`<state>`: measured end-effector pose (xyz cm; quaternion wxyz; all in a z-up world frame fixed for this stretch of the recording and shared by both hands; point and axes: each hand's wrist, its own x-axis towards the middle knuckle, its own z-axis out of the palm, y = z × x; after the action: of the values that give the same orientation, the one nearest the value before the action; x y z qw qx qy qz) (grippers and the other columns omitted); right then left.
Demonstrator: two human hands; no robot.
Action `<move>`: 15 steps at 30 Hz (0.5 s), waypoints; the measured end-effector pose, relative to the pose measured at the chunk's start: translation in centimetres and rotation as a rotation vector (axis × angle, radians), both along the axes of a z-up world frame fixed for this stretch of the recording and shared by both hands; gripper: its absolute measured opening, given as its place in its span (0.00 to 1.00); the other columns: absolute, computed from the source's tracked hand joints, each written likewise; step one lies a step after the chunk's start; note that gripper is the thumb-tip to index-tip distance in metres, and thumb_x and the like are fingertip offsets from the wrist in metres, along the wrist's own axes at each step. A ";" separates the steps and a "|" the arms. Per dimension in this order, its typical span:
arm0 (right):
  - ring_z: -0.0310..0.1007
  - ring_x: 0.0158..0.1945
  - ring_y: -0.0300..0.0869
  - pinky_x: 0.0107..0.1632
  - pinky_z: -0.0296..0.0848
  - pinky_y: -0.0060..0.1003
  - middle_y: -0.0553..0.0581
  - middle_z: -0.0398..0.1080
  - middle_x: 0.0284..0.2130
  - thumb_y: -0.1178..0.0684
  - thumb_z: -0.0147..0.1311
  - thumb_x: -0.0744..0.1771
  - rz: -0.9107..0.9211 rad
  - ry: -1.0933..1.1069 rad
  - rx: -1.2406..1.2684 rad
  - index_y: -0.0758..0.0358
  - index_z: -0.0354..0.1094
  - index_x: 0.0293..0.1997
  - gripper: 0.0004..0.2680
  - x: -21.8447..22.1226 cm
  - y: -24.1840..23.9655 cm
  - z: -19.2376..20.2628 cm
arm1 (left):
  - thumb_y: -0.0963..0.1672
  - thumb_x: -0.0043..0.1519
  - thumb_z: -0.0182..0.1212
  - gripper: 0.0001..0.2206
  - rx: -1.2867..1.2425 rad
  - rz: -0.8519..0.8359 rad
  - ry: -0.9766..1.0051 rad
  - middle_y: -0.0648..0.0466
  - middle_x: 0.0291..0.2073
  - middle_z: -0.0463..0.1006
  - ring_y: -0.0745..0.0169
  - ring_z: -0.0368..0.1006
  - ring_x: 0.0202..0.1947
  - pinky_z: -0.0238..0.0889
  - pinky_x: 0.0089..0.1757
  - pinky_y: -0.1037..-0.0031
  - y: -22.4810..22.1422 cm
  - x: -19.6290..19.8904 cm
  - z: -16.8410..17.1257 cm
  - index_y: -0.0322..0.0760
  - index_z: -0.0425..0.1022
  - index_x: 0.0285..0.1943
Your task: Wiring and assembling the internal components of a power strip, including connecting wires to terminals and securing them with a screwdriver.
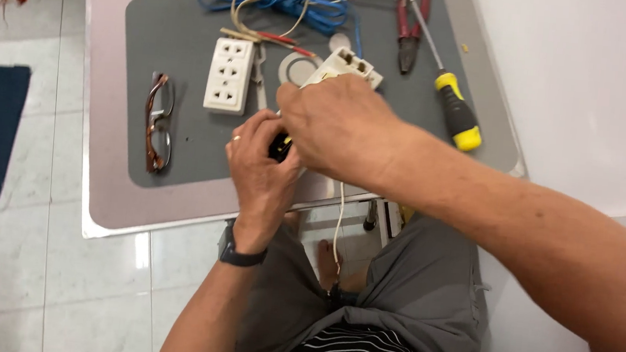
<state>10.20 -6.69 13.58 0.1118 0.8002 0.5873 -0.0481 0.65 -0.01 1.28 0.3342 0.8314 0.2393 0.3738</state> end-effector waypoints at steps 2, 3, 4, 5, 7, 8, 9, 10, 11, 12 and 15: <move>0.74 0.22 0.53 0.24 0.70 0.49 0.58 0.69 0.18 0.55 0.45 0.64 0.049 -0.081 0.147 0.60 0.64 0.33 0.03 1.1 -0.3 -2.5 | 0.46 0.53 0.66 0.06 -0.014 -0.010 -0.026 0.63 0.43 0.74 0.57 0.70 0.47 0.52 0.45 0.68 0.3 0.2 -1.0 0.50 0.74 0.35; 0.73 0.17 0.52 0.19 0.71 0.51 0.59 0.66 0.10 0.53 0.46 0.62 0.108 -0.161 0.288 0.59 0.67 0.24 0.06 1.6 -0.4 -3.7 | 0.46 0.53 0.69 0.06 -0.033 -0.009 -0.049 0.64 0.44 0.74 0.56 0.70 0.49 0.53 0.47 0.71 0.5 0.3 -1.6 0.54 0.74 0.34; 0.73 0.17 0.52 0.19 0.71 0.51 0.59 0.66 0.10 0.53 0.46 0.62 0.102 -0.164 0.292 0.59 0.67 0.24 0.06 1.2 -0.6 -3.3 | 0.46 0.53 0.69 0.06 -0.028 -0.016 -0.051 0.64 0.44 0.74 0.56 0.70 0.49 0.53 0.47 0.71 0.4 0.2 -1.3 0.54 0.74 0.34; 0.74 0.17 0.51 0.20 0.71 0.52 0.59 0.66 0.10 0.54 0.45 0.63 0.096 -0.166 0.282 0.60 0.66 0.27 0.06 0.8 -0.8 -2.9 | 0.47 0.54 0.70 0.07 -0.035 -0.016 -0.044 0.64 0.43 0.74 0.57 0.70 0.48 0.53 0.46 0.71 0.4 0.1 -1.1 0.53 0.74 0.34; 0.74 0.18 0.50 0.21 0.72 0.53 0.59 0.67 0.11 0.55 0.44 0.64 0.080 -0.171 0.277 0.61 0.64 0.30 0.05 0.2 -1.1 -2.1 | 0.47 0.54 0.70 0.07 -0.035 -0.026 -0.038 0.65 0.43 0.74 0.57 0.70 0.48 0.53 0.46 0.71 0.3 0.1 -0.9 0.53 0.74 0.33; 0.75 0.20 0.52 0.22 0.72 0.55 0.60 0.68 0.13 0.56 0.43 0.64 0.120 -0.119 0.292 0.63 0.64 0.32 0.04 0.0 -1.1 -1.8 | 0.47 0.54 0.70 0.08 -0.040 -0.014 -0.020 0.65 0.43 0.73 0.57 0.70 0.49 0.53 0.46 0.70 0.3 0.1 -1.0 0.53 0.74 0.34; 0.76 0.22 0.54 0.24 0.72 0.58 0.62 0.69 0.16 0.57 0.42 0.63 0.159 -0.068 0.306 0.64 0.63 0.34 0.04 -0.2 -1.1 -1.4 | 0.47 0.53 0.71 0.08 -0.045 -0.005 -0.003 0.66 0.44 0.73 0.57 0.69 0.50 0.53 0.47 0.70 0.3 0.1 -1.0 0.54 0.74 0.35; 0.76 0.22 0.54 0.24 0.72 0.58 0.62 0.69 0.16 0.57 0.42 0.63 0.147 -0.070 0.311 0.64 0.63 0.34 0.04 0.1 -1.1 -2.0 | 0.47 0.53 0.71 0.08 -0.040 -0.016 -0.002 0.66 0.44 0.73 0.57 0.69 0.50 0.53 0.47 0.70 0.3 0.1 -1.0 0.54 0.74 0.35; 0.75 0.20 0.57 0.23 0.72 0.57 0.64 0.68 0.14 0.58 0.43 0.63 0.137 -0.008 0.378 0.67 0.64 0.31 0.05 0.5 -1.0 -2.6 | 0.47 0.53 0.71 0.08 -0.052 -0.013 -0.013 0.64 0.44 0.74 0.57 0.69 0.50 0.53 0.47 0.69 0.3 0.1 -1.0 0.53 0.75 0.36; 0.74 0.19 0.60 0.23 0.72 0.56 0.66 0.67 0.12 0.59 0.44 0.64 0.127 0.054 0.446 0.70 0.66 0.28 0.06 0.9 -0.9 -3.2 | 0.47 0.54 0.71 0.08 -0.065 -0.010 -0.023 0.62 0.45 0.74 0.56 0.70 0.50 0.54 0.48 0.68 0.3 0.1 -0.9 0.51 0.75 0.37; 0.74 0.18 0.53 0.22 0.73 0.48 0.60 0.66 0.10 0.55 0.49 0.63 0.081 -0.070 0.420 0.64 0.67 0.24 0.07 1.9 -0.7 -4.4 | 0.46 0.54 0.70 0.07 -0.046 -0.015 -0.007 0.58 0.44 0.74 0.52 0.70 0.50 0.54 0.47 0.66 -0.1 0.0 -0.2 0.49 0.75 0.37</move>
<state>12.12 -7.41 9.15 -0.0352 0.7830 0.6117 0.1078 0.69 -0.08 1.06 0.3569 0.8239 0.2408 0.3685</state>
